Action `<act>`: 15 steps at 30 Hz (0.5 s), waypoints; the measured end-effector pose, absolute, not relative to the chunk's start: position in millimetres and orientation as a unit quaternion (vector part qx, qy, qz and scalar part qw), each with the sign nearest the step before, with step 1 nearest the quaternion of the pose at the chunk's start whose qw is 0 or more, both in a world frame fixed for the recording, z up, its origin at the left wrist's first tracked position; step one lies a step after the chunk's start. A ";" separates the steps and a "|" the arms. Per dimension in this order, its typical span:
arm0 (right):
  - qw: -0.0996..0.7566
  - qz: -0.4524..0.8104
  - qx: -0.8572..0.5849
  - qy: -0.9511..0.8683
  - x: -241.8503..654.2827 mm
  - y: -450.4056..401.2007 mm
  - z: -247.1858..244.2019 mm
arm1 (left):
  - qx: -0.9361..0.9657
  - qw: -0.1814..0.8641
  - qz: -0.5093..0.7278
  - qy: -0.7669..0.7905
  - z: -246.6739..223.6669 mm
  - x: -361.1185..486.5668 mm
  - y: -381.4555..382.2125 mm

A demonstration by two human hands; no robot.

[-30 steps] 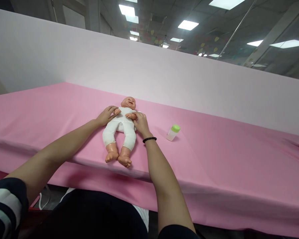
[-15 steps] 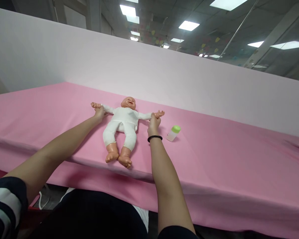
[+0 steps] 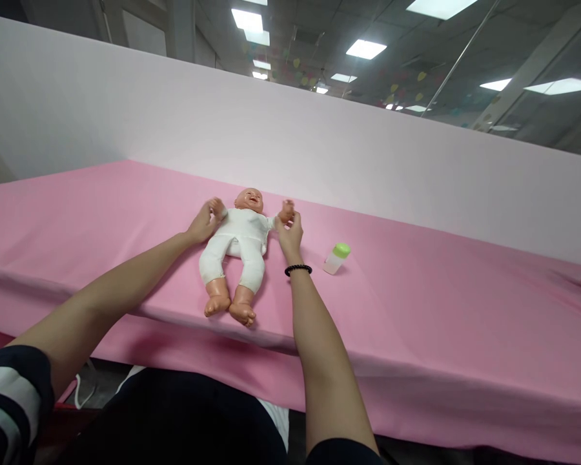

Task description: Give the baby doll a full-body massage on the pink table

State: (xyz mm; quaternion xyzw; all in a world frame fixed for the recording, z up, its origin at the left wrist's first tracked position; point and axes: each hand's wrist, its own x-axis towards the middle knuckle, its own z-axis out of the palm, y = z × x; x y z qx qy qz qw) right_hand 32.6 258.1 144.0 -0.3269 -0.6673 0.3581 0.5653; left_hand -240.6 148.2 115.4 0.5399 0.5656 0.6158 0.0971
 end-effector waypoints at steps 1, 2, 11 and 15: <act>0.531 0.311 -0.282 -0.736 30.8 253.8 145.1 | 0.606 0.059 0.552 0.570 116.6 -237.1 145.6; 0.488 0.251 -0.234 -0.803 29.5 250.4 145.3 | 0.656 0.022 0.493 0.571 117.9 -234.3 143.4; 0.424 0.084 -0.181 -0.884 32.7 250.1 139.9 | 0.664 -0.008 0.477 0.576 118.3 -229.2 138.0; 0.531 0.224 -0.261 -0.775 33.1 255.9 144.9 | 0.600 0.027 0.558 0.573 114.3 -230.6 149.7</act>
